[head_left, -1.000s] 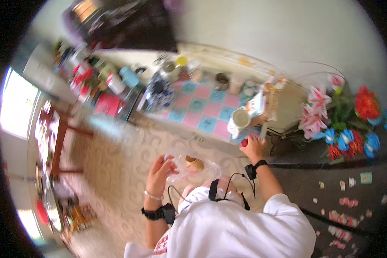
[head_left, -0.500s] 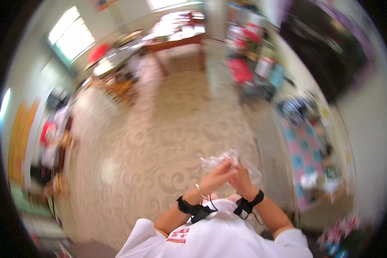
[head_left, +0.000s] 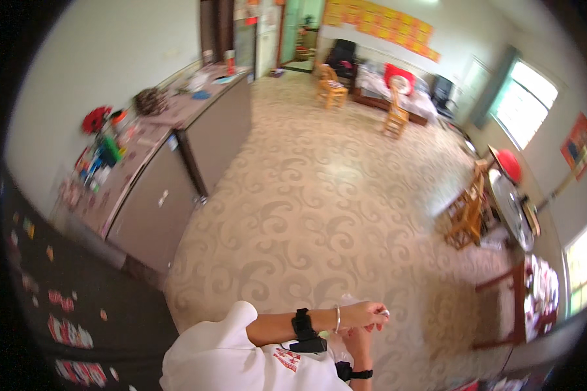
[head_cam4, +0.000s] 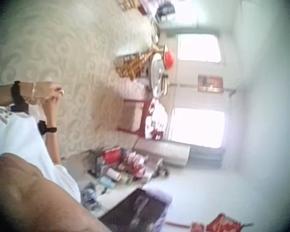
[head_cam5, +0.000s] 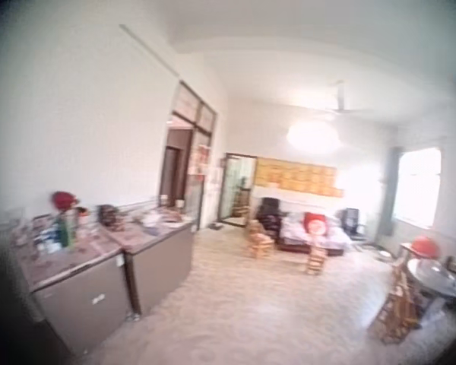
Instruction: The recorder prepares items, handles a bag, and moves through different rooms of a house.
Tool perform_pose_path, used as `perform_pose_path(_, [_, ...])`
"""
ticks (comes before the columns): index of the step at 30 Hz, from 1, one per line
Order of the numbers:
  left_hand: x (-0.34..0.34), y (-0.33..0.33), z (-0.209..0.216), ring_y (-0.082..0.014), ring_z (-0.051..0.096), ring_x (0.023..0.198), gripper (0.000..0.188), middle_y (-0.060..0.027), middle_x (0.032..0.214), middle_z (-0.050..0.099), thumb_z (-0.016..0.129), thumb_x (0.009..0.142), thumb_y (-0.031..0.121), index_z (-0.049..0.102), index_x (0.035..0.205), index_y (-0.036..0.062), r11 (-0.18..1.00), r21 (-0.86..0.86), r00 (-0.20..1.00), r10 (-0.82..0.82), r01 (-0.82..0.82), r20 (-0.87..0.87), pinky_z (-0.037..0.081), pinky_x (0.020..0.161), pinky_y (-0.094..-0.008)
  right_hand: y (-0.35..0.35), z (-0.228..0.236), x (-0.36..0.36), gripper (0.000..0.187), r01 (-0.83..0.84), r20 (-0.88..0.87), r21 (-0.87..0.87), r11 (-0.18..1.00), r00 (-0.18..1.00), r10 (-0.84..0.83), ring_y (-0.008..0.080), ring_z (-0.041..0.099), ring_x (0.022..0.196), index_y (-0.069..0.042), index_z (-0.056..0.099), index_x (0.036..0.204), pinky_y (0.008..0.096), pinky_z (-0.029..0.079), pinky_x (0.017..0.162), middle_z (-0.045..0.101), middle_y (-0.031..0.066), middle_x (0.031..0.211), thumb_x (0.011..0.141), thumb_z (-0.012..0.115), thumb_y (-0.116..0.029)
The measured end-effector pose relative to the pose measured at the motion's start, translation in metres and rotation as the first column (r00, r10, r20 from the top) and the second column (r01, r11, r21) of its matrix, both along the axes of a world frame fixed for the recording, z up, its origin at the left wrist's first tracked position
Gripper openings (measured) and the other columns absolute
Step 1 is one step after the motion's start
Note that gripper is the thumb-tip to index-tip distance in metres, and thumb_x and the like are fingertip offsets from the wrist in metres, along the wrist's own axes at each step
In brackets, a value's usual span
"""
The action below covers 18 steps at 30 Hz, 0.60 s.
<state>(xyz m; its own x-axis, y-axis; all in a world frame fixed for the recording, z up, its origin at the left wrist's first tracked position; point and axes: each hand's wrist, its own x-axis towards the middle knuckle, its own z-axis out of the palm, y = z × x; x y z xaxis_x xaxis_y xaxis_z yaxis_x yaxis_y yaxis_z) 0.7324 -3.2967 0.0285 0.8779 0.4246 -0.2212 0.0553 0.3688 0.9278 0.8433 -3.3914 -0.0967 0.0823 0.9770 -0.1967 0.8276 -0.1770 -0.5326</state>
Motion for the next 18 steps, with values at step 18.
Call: perform_pose_path(18, [0.026,0.161,0.015,-0.0057,0.045,0.066,0.030,0.0001,0.082,0.054,0.055,0.087,0.033,0.049,0.098,0.0048,0.793,0.124,0.801,0.599,-0.596,0.018,0.038,0.059,-0.0202,0.248,-0.050,0.142,0.041,0.095,-0.131,-0.004,0.996,0.987,-0.094,0.0241,0.054,0.070,-0.001,0.049,0.094,0.0309,0.044,0.066,0.054,0.0106,0.078,0.063,0.073,-0.014])
